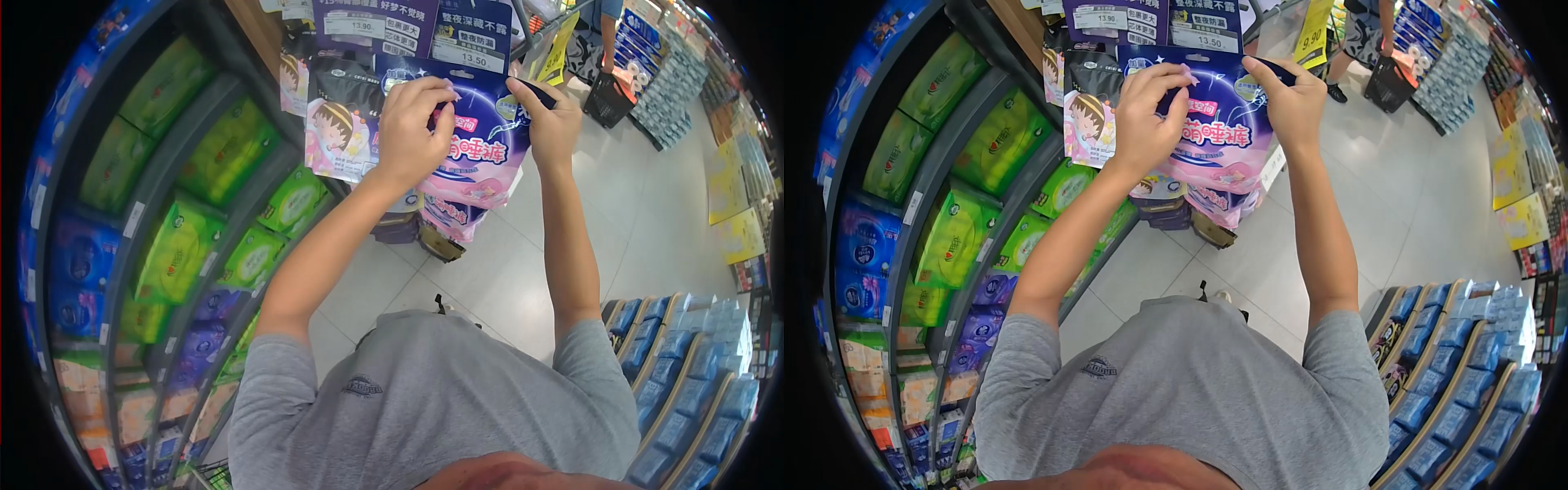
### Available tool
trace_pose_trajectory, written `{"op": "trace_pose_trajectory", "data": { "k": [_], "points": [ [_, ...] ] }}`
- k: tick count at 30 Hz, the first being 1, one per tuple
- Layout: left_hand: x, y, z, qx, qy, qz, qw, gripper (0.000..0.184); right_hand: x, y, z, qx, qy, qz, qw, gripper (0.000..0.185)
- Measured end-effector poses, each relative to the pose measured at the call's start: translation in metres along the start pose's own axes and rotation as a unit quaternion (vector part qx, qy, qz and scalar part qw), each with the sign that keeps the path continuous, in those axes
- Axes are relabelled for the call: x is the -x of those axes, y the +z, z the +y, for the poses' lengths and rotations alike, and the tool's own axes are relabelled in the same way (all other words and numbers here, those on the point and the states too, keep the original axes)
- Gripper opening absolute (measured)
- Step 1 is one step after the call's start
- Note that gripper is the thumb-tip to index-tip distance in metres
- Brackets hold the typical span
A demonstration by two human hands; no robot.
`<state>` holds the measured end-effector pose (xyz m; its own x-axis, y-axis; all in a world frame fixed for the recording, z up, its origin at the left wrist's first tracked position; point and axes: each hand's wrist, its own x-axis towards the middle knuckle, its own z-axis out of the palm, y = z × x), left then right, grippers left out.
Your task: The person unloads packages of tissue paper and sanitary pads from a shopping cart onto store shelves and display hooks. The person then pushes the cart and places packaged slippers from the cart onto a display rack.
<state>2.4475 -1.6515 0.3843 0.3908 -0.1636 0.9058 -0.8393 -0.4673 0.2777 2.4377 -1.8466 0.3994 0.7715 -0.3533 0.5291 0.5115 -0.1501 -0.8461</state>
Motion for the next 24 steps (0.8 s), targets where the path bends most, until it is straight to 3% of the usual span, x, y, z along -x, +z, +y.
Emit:
{"op": "trace_pose_trajectory", "data": {
  "k": [11,14,19,24],
  "points": [
    [-0.015,0.011,-0.021,-0.115,0.099,-0.004,0.988,0.025,0.001,0.021,0.002,0.034,0.0,0.04,0.999,0.025],
    [-0.014,0.012,-0.025,-0.12,0.119,-0.002,0.986,0.027,0.007,0.026,0.003,0.117,-0.076,0.08,0.987,0.022],
    [-0.011,0.011,-0.029,-0.118,0.129,-0.012,0.985,0.033,0.015,0.037,0.006,0.123,-0.118,0.113,0.979,0.021],
    [-0.012,0.006,-0.033,-0.108,0.124,-0.013,0.986,0.038,0.015,0.047,-0.001,0.193,-0.226,0.122,0.947,0.014]
  ]
}}
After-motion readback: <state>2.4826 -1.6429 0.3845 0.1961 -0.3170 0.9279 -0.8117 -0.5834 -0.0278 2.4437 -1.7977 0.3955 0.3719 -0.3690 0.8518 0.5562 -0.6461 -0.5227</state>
